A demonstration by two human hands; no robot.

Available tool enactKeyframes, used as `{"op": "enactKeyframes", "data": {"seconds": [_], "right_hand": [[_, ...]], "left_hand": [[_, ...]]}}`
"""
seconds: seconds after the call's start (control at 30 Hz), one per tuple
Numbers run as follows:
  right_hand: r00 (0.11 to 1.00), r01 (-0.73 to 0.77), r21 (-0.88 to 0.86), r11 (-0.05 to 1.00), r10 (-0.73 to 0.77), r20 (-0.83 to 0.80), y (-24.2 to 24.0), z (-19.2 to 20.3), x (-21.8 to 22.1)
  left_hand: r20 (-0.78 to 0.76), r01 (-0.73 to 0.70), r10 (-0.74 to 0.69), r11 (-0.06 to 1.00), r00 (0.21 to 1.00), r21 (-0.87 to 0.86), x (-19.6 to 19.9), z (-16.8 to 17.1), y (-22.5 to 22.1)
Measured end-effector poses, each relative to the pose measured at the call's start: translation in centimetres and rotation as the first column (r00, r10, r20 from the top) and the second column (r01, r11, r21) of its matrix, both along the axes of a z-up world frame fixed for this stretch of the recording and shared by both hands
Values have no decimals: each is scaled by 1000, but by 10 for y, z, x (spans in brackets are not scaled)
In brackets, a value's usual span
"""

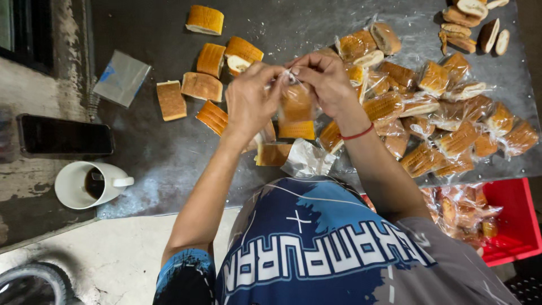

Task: The person packs individual pieces of bread into plastic bags by hand and places them into a stack.

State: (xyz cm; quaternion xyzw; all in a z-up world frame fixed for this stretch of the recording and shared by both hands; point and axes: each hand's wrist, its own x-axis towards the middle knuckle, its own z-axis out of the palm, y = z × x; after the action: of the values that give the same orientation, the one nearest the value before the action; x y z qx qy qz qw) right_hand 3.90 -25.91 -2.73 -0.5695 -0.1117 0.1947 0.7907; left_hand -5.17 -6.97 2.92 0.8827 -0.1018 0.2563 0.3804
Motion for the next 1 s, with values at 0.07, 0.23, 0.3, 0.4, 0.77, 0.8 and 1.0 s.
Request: {"op": "enactKeyframes", "data": {"seconds": [0.07,0.23,0.3,0.4,0.77,0.8,1.0], "right_hand": [[999,-36,36,999,37,-37,-4,-7,1],[987,-117,-58,991,123,99,-2,6,-17],[716,35,-250,968,150,681,4,12,-22],[598,392,-367,843,70,798,9,22,-40],[462,535,-283,796,5,887,-11,33,-62],[472,510,-261,820,-12,882,-13,35,-64],[552,455,-187,871,-111,826,-14,34,-65]], "left_hand": [[80,-10,3,996,997,84,-1,9,-6],[113,-116,101,983,989,141,5,2,-6],[-153,101,-155,944,976,-316,13,-9,-1],[-218,118,-365,709,905,-695,17,-23,-6],[-276,14,-468,526,840,-851,14,-45,-29],[-281,-107,-624,302,729,-947,14,-45,-28],[-209,-37,-587,291,782,-956,16,-46,-31]]}}
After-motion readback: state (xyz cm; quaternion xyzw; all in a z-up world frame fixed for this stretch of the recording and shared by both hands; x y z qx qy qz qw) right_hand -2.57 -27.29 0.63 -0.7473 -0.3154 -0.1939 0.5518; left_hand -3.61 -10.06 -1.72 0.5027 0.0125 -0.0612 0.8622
